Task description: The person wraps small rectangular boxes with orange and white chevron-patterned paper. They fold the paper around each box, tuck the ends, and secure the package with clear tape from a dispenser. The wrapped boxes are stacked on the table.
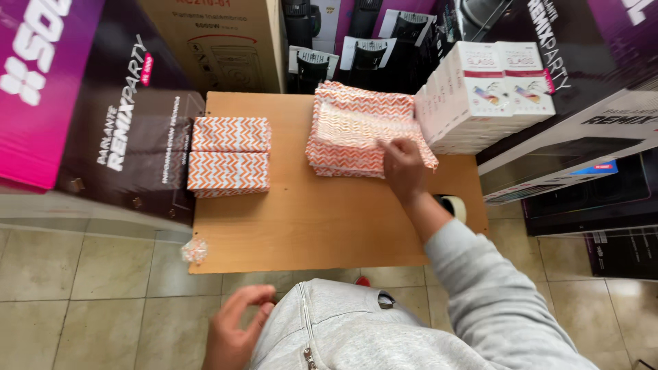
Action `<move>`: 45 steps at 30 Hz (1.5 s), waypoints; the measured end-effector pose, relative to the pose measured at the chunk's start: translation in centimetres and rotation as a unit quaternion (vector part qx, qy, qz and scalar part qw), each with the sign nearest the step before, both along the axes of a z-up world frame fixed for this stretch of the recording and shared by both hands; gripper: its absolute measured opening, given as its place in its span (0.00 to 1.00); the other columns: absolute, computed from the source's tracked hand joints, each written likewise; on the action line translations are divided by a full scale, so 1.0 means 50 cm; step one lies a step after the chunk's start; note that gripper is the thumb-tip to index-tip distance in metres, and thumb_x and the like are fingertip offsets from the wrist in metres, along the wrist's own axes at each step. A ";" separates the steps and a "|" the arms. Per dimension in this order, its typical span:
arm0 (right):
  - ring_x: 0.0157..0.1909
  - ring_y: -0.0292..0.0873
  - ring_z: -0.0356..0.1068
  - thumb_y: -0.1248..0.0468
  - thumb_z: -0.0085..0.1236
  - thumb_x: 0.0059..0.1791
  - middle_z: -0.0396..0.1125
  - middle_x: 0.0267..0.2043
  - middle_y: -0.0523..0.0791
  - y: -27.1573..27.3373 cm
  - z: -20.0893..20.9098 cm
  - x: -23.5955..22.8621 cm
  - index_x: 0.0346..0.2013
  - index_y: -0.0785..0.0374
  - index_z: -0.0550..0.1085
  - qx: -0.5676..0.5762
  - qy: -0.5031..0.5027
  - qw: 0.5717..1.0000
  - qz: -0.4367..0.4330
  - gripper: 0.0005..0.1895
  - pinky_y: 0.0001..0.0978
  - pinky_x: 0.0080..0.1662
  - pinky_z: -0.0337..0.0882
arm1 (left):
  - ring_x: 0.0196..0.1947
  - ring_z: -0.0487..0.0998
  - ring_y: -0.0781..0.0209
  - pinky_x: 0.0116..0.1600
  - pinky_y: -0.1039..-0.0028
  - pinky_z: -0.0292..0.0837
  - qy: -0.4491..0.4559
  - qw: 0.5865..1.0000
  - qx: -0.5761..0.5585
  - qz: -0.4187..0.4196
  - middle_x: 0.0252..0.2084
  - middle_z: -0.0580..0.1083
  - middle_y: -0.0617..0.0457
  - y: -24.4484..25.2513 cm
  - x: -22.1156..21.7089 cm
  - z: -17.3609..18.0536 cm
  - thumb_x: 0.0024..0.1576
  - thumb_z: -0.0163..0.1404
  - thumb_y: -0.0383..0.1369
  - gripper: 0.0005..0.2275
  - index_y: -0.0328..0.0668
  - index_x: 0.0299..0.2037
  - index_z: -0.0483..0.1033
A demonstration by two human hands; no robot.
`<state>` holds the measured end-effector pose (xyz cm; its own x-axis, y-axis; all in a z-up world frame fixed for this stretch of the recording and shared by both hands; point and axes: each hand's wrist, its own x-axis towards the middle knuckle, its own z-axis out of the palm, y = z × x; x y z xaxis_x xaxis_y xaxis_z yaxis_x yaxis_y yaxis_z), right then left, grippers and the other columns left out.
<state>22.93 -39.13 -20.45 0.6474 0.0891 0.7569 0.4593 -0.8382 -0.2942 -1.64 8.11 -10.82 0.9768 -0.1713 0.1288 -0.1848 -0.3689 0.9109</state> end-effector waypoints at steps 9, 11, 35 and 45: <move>0.43 0.40 0.71 0.62 0.72 0.61 0.70 0.47 0.39 0.073 0.203 -0.327 0.55 0.49 0.84 -0.136 -0.081 0.934 0.320 0.08 0.45 0.61 0.76 | 0.57 0.84 0.38 0.62 0.39 0.80 0.418 0.796 -0.379 0.218 0.59 0.82 0.35 -0.230 0.223 -0.060 0.60 0.59 0.28 0.19 0.29 0.62 0.79; 0.48 0.46 0.72 0.62 0.59 0.64 0.71 0.50 0.43 0.013 0.208 -0.319 0.59 0.53 0.82 -0.139 -0.027 0.934 0.327 0.10 0.51 0.64 0.73 | 0.57 0.84 0.40 0.64 0.40 0.80 0.370 0.817 -0.377 0.231 0.60 0.82 0.38 -0.261 0.233 -0.112 0.61 0.58 0.26 0.20 0.32 0.65 0.78; 0.65 0.62 0.85 0.65 0.73 0.55 0.84 0.66 0.58 -0.412 0.333 -0.074 0.68 0.72 0.88 -0.258 -0.143 0.954 0.051 0.27 0.54 0.69 0.79 | 0.85 0.55 0.29 0.80 0.34 0.57 -0.041 0.893 0.449 -0.019 0.85 0.57 0.36 -0.349 0.005 -0.445 0.56 0.55 0.21 0.41 0.55 0.84 0.62; 0.70 0.54 0.77 0.71 0.56 0.51 0.77 0.69 0.50 0.080 -0.031 -0.238 0.48 0.61 0.78 -0.087 0.007 0.915 0.393 0.12 0.60 0.74 0.68 | 0.51 0.81 0.54 0.54 0.60 0.77 -0.288 0.834 0.448 0.148 0.45 0.75 0.60 -0.331 -0.020 -0.445 0.67 0.56 0.37 0.03 0.58 0.41 0.80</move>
